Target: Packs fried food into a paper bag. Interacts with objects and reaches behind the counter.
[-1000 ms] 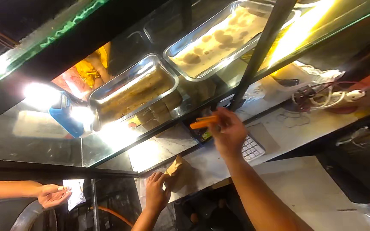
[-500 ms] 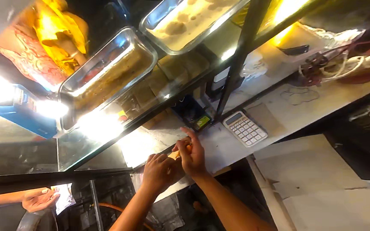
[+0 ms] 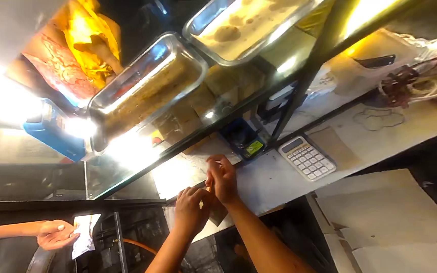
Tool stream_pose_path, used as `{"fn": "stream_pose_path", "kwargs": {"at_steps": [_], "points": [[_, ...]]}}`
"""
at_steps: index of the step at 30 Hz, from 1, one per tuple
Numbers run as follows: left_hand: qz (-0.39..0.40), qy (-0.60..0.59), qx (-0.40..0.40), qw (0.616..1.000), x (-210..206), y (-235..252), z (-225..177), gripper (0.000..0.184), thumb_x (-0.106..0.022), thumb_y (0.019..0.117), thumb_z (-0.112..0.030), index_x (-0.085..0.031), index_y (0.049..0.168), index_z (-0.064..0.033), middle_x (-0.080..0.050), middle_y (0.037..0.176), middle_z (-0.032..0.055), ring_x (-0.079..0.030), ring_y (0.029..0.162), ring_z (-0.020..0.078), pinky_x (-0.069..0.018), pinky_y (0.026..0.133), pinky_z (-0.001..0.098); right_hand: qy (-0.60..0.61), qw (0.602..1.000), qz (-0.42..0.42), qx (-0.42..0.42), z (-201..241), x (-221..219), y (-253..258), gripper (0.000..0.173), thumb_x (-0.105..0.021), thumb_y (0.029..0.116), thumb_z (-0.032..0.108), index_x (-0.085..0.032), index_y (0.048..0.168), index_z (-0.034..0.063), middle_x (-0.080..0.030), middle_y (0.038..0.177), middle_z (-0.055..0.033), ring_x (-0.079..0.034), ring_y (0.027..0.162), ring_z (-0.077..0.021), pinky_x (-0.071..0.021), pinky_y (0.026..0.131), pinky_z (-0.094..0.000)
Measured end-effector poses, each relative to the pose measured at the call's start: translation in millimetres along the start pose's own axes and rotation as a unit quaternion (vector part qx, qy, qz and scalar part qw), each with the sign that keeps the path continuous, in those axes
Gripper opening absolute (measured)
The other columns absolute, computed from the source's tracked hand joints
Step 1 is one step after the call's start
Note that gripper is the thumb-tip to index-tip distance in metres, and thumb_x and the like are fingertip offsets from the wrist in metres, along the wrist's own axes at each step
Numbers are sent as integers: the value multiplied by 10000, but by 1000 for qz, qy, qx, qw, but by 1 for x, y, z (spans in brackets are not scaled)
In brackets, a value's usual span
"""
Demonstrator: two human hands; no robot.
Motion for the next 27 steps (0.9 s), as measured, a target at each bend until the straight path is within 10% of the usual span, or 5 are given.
{"fn": "stream_pose_path", "kwargs": {"at_steps": [4, 12, 18, 21, 27], "points": [[18, -26, 30, 999, 9, -28, 24, 215, -599, 987, -362, -766, 1021, -231, -715, 953, -76, -660, 984, 100, -505, 1001, 403, -128, 989, 16, 68, -3, 0, 39, 324, -391, 1102, 253, -596, 1182, 15, -609, 728, -42, -632, 598, -162, -598, 570, -377], [-51, -23, 50, 997, 61, -85, 49, 266, -567, 1013, -397, -752, 994, -206, -716, 958, -50, -666, 985, 119, -508, 996, 420, -610, 685, 332, 221, -85, -2, 69, 351, -570, 1036, 429, -742, 1157, 147, -699, 1152, -119, -637, 1181, -332, -521, 1013, -559], [-124, -82, 19, 989, 133, -114, 35, 279, -576, 1027, -401, -742, 993, -179, -697, 934, -20, -648, 968, 144, -502, 974, 416, -119, 936, 329, -46, -30, -19, -26, 678, -398, 1060, 585, -558, 1443, 49, -637, 1410, -68, -599, 1299, -183, -510, 1089, -390], [-168, -76, -12, 983, 175, -132, 25, 243, -590, 1025, -384, -731, 1001, -188, -686, 938, -16, -640, 982, 149, -488, 990, 413, 117, 890, 385, -214, 8, -50, -81, 731, -836, 812, 484, -542, 1422, 212, -710, 1252, -16, -689, 1130, -188, -594, 960, -448], [-407, -437, 78, 798, 172, -233, 50, 756, -439, 1030, -617, -489, 1441, 15, -516, 1494, 170, -505, 1377, 279, -459, 1123, 465, 162, 832, 494, -193, 52, -154, -129, 472, -878, 790, 255, -699, 1226, 230, -762, 1117, 43, -710, 1041, -102, -595, 950, -363]]}}
Point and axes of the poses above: each hand's wrist, its own y-axis towards the middle knuckle, its own x-axis out of the back of the hand, z = x × y, the point moved 2 cm from there along y, towards the middle knuckle
